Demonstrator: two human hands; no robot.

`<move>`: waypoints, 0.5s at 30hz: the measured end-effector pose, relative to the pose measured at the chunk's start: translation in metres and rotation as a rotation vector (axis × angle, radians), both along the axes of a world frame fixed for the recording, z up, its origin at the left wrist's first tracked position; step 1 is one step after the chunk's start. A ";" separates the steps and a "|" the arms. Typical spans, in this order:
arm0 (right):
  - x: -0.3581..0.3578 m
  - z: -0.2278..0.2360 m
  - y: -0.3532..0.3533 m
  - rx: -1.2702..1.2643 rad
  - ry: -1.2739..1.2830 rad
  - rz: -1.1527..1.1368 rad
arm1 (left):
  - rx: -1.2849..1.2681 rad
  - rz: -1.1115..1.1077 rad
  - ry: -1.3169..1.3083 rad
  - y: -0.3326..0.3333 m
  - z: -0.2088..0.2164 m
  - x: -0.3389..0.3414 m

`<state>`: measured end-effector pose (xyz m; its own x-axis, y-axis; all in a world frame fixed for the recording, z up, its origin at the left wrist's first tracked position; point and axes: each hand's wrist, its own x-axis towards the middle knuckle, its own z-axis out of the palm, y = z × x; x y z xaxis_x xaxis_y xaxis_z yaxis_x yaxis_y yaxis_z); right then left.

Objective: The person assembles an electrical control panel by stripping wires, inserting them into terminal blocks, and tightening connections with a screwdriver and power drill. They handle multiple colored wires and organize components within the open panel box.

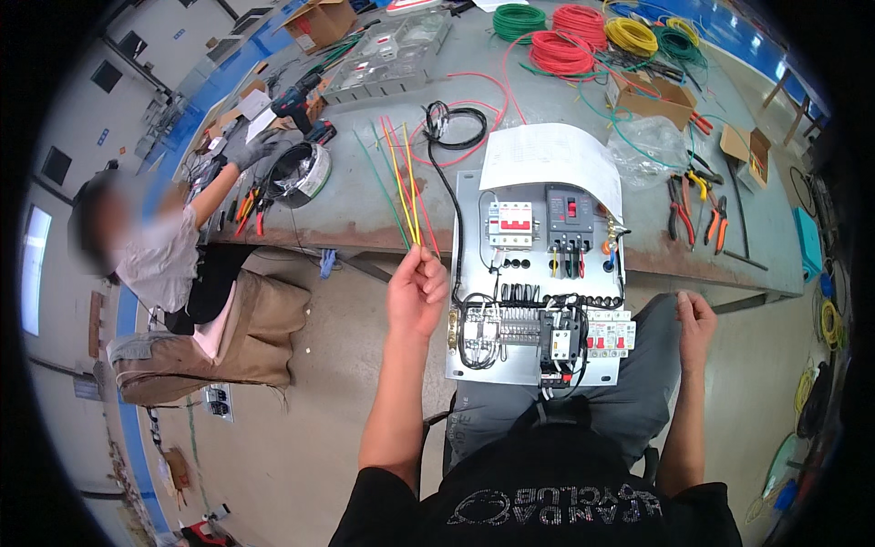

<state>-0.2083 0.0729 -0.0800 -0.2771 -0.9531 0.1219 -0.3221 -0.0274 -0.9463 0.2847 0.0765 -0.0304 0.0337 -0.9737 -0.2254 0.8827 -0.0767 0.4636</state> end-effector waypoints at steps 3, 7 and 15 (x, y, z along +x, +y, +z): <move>0.052 0.088 -0.014 0.004 -0.043 0.228 | 0.004 0.035 -0.053 0.017 0.030 -0.033; 0.139 0.156 -0.037 0.134 -0.115 0.743 | -0.004 0.082 -0.155 0.046 0.055 -0.081; 0.246 0.148 -0.035 0.473 -0.332 1.204 | 0.018 0.077 -0.416 0.097 0.070 -0.141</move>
<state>0.0378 0.0379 0.0675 0.8091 -0.5546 -0.1944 -0.0829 0.2198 -0.9720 0.1435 0.1738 0.0395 0.1982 -0.9608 -0.1937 0.6237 -0.0288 0.7811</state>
